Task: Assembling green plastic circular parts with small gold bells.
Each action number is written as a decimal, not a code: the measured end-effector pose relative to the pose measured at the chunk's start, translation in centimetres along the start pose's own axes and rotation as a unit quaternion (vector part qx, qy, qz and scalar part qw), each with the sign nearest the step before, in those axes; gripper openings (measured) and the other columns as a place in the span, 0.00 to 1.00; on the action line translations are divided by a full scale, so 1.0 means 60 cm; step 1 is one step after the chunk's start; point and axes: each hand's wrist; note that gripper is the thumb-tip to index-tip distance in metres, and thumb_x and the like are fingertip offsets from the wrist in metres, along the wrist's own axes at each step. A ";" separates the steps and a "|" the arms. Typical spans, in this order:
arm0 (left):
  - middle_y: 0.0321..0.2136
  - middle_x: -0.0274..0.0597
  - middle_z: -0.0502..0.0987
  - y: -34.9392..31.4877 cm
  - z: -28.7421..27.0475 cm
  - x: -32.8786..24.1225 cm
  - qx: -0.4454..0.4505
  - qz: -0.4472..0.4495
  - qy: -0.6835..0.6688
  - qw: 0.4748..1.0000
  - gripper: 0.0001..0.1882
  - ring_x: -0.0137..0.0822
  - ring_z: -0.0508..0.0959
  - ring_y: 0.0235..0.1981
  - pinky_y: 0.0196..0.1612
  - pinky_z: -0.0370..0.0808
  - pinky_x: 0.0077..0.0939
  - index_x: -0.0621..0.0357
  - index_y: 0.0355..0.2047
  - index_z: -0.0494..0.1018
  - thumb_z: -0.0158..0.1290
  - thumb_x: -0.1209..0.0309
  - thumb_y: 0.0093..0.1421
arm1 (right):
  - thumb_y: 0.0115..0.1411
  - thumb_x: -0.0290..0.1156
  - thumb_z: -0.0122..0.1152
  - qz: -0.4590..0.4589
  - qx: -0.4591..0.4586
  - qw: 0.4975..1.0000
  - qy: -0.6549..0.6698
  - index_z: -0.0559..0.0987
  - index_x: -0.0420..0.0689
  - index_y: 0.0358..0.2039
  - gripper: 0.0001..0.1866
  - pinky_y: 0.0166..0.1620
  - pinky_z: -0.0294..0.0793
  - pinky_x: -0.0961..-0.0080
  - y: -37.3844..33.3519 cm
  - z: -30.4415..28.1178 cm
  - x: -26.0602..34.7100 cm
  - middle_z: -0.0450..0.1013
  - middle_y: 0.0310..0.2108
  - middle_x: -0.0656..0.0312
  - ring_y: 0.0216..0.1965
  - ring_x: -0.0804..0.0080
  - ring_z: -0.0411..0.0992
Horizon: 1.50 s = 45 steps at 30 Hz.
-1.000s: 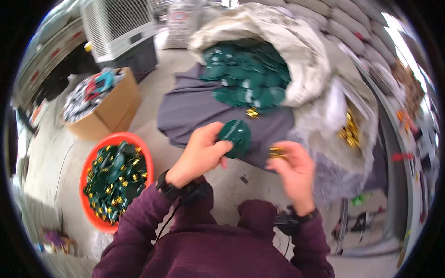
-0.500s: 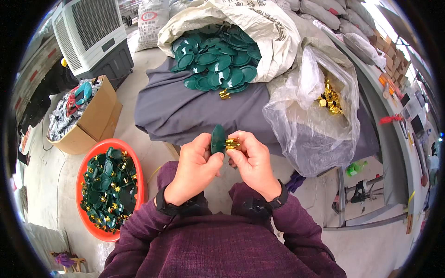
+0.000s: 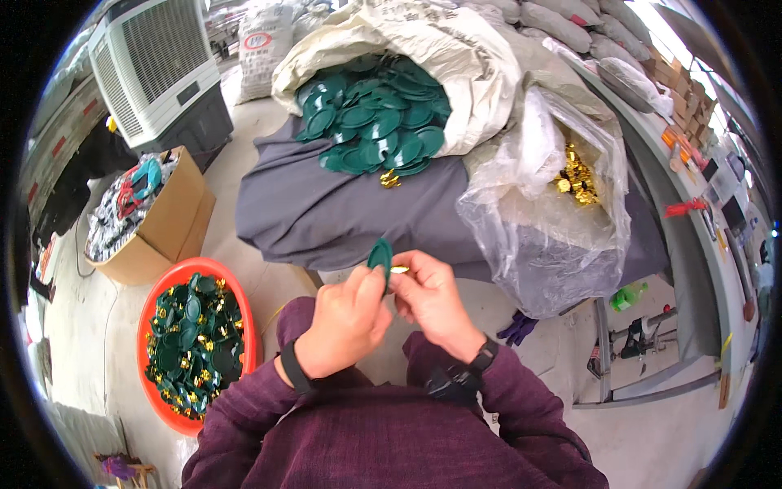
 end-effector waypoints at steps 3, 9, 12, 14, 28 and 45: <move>0.21 0.50 0.67 -0.012 -0.013 0.047 0.005 -0.018 -0.059 0.998 0.12 0.50 0.70 0.20 0.22 0.66 0.38 0.64 0.31 0.66 0.49 0.83 0.43 | 0.58 0.29 0.56 0.017 0.005 0.997 -0.076 0.73 0.39 0.38 0.09 0.21 0.66 0.85 -0.001 0.021 0.001 0.70 0.22 0.67 0.18 0.85 0.66; 0.23 0.31 0.71 -0.065 -0.212 0.157 -0.222 -0.416 -0.150 0.869 0.09 0.18 0.65 0.16 0.16 0.61 0.12 0.61 0.35 0.71 0.46 0.78 0.53 | 0.54 0.27 0.61 -0.225 -0.155 0.926 -0.261 0.76 0.39 0.33 0.08 0.29 0.69 0.82 0.015 -0.102 0.094 0.72 0.24 0.64 0.25 0.83 0.68; 0.23 0.31 0.72 -0.170 -0.335 0.250 -0.302 -0.437 -0.132 0.837 0.12 0.18 0.65 0.12 0.12 0.59 0.10 0.60 0.40 0.72 0.45 0.75 0.55 | 0.53 0.28 0.59 -0.237 -0.282 0.857 -0.360 0.76 0.38 0.32 0.08 0.30 0.70 0.79 0.042 -0.244 0.127 0.73 0.24 0.59 0.25 0.77 0.70; 0.26 0.38 0.75 -0.237 -0.424 0.319 -0.184 -0.535 -0.021 0.824 0.16 0.23 0.71 0.16 0.16 0.66 0.14 0.63 0.43 0.71 0.46 0.75 0.53 | 0.52 0.28 0.57 -0.237 -0.336 0.776 -0.479 0.76 0.39 0.34 0.09 0.35 0.72 0.70 0.061 -0.365 0.123 0.74 0.29 0.53 0.30 0.62 0.74; 0.32 0.50 0.78 0.170 -0.119 0.283 0.028 -0.121 0.097 0.988 0.14 0.42 0.78 0.33 0.38 0.73 0.31 0.65 0.39 0.74 0.48 0.75 0.51 | 0.51 0.32 0.59 -0.136 -0.344 0.627 -0.686 0.72 0.42 0.39 0.14 0.37 0.69 0.60 0.116 -0.433 0.083 0.71 0.30 0.48 0.35 0.49 0.71; 0.34 0.54 0.77 0.275 -0.013 0.356 0.163 -0.299 0.093 0.936 0.23 0.48 0.77 0.38 0.40 0.74 0.36 0.65 0.32 0.75 0.63 0.64 0.35 | 0.47 0.20 0.56 -0.150 -0.350 0.698 -0.607 0.73 0.38 0.37 0.14 0.40 0.67 0.62 0.111 -0.435 0.083 0.71 0.33 0.50 0.37 0.50 0.69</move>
Point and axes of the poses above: each hand's wrist, its own y-axis towards the middle knuckle, its own z-axis out of the palm, x = y × z
